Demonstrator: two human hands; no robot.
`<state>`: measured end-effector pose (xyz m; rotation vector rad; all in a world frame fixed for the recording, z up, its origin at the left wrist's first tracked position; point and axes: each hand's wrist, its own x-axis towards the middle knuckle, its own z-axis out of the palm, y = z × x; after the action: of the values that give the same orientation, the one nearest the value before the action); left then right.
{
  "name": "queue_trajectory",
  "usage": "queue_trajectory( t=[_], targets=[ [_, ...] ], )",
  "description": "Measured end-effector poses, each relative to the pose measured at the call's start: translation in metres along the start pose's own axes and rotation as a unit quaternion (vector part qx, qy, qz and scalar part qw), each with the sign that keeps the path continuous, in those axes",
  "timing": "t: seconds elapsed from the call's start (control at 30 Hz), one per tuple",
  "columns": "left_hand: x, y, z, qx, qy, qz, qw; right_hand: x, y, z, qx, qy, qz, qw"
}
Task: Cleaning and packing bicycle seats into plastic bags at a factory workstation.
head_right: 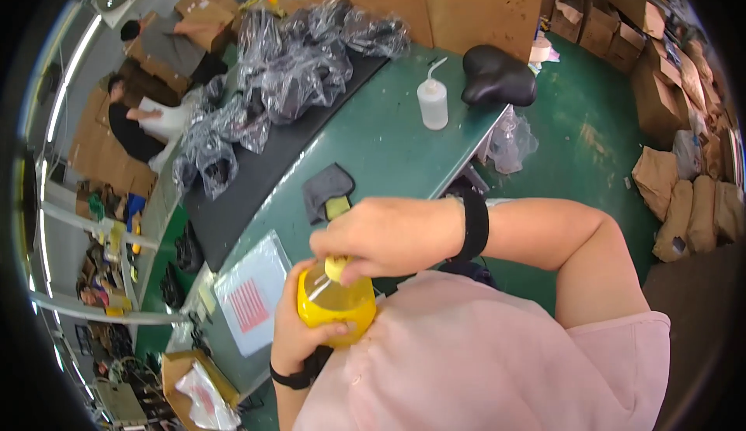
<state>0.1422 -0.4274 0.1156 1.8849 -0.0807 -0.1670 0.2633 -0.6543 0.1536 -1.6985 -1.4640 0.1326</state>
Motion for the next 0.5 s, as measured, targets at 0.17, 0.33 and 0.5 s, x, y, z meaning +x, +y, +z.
queue_trajectory(
  t=[0.17, 0.33, 0.5],
  targets=[
    [-0.001, 0.002, -0.001, 0.071, 0.011, 0.013, 0.997, 0.002, 0.003, 0.015, -0.117, 0.027, 0.097, 0.988],
    [-0.01, -0.003, -0.006, 0.09, 0.036, 0.008, 0.995, 0.014, -0.003, 0.005, 0.082, -0.039, 0.091, 0.992],
    [-0.013, -0.013, -0.01, 0.139, 0.018, 0.023, 0.99, 0.01, 0.0, 0.018, 0.028, -0.075, 0.079, 0.994]
  ],
)
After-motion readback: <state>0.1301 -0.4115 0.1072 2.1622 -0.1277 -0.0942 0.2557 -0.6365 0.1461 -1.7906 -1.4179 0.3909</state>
